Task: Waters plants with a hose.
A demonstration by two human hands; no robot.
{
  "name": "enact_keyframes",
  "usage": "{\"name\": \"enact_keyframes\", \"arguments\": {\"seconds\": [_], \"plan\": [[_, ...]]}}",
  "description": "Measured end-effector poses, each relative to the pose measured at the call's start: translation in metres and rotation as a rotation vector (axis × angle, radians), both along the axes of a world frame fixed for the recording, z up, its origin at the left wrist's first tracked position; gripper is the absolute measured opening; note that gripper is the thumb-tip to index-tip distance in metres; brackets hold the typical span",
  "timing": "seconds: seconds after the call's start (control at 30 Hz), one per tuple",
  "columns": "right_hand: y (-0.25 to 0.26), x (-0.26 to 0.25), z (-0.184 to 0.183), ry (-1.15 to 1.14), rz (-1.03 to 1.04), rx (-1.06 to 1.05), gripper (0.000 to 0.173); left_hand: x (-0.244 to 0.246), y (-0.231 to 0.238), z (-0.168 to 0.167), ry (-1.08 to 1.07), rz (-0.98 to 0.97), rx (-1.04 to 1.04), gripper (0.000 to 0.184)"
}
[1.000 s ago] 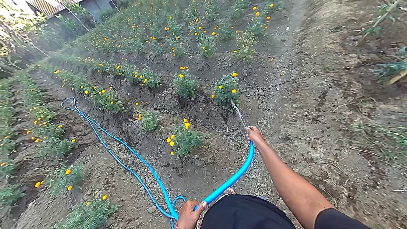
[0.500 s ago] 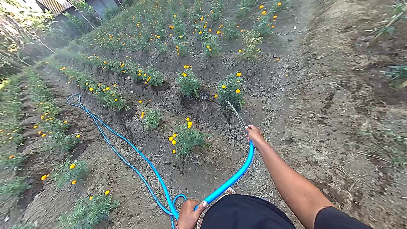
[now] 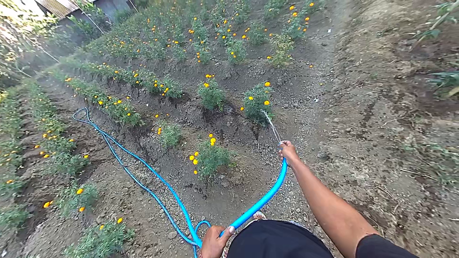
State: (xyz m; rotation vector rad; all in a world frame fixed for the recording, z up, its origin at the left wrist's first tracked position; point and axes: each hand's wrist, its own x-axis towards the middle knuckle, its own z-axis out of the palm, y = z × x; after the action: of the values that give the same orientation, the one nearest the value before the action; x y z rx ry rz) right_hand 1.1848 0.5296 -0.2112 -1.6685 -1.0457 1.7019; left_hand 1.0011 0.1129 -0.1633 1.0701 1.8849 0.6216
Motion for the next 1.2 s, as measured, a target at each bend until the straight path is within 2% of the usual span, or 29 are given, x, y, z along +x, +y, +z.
{"name": "enact_keyframes", "arguments": {"seconds": [0.27, 0.97, 1.2], "plan": [[0.002, 0.001, -0.003, -0.033, 0.039, -0.004, 0.028, 0.000, 0.001, -0.001, -0.006, -0.008, 0.014, 0.064], [-0.012, 0.027, -0.022, -0.076, -0.038, -0.096, 0.026, -0.004, 0.005, -0.004, -0.013, -0.034, 0.026, 0.066], [-0.010, 0.037, -0.020, -0.094, -0.070, -0.059, 0.028, -0.003, 0.011, -0.006, 0.000, -0.068, 0.020, 0.066]]}}
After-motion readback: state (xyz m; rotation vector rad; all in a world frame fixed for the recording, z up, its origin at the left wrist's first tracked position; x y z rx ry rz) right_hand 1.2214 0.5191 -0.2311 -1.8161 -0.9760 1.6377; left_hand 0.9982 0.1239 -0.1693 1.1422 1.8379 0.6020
